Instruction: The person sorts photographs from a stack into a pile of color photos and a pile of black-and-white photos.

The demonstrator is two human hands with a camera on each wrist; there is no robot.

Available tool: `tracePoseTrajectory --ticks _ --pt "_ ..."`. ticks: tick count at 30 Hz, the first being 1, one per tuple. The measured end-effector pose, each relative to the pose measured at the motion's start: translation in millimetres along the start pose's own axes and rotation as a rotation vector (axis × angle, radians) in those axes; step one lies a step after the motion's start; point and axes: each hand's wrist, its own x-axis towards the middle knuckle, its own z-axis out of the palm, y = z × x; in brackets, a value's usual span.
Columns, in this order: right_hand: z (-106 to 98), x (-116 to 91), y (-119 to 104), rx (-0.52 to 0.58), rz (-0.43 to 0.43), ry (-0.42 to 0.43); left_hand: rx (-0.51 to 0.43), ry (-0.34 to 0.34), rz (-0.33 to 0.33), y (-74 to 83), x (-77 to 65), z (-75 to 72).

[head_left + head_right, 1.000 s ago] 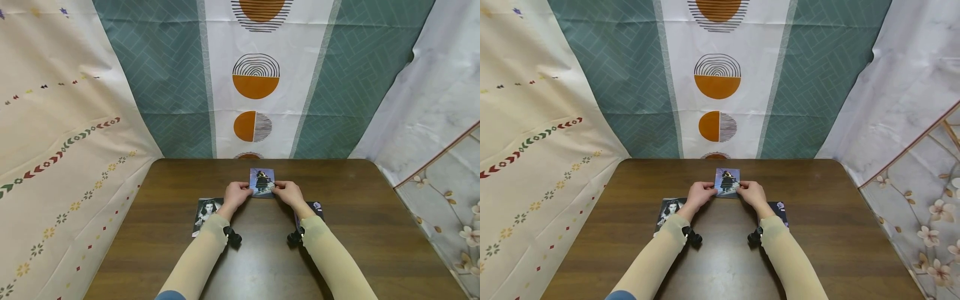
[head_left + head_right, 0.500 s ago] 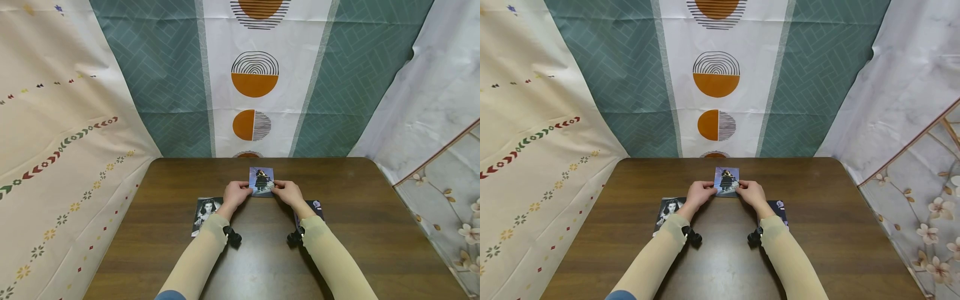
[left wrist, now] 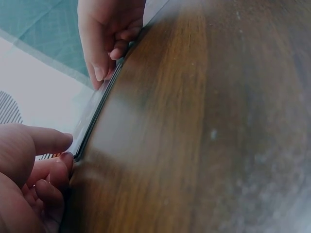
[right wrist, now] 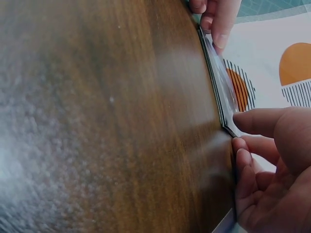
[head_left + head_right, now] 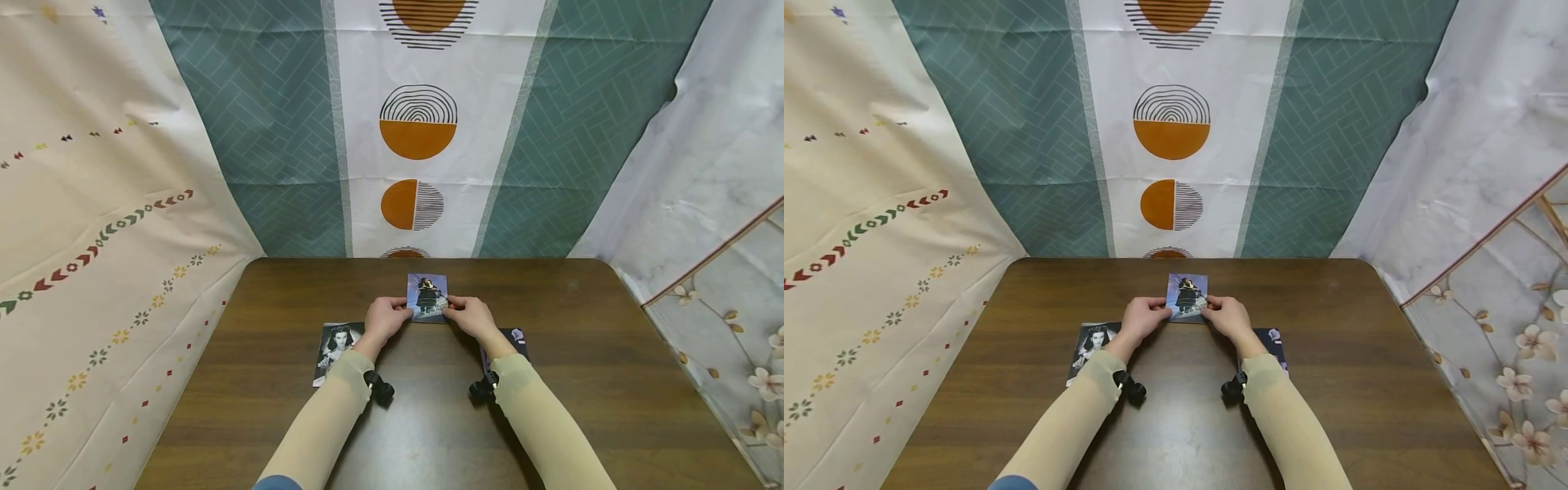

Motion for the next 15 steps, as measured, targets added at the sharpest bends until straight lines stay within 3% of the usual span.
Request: tracePoseTrajectory --ticks 15 --pt "-2.4 -3.9 0.1 0.063 0.011 -0.031 -0.014 0.011 0.021 -3.3 -1.0 0.4"
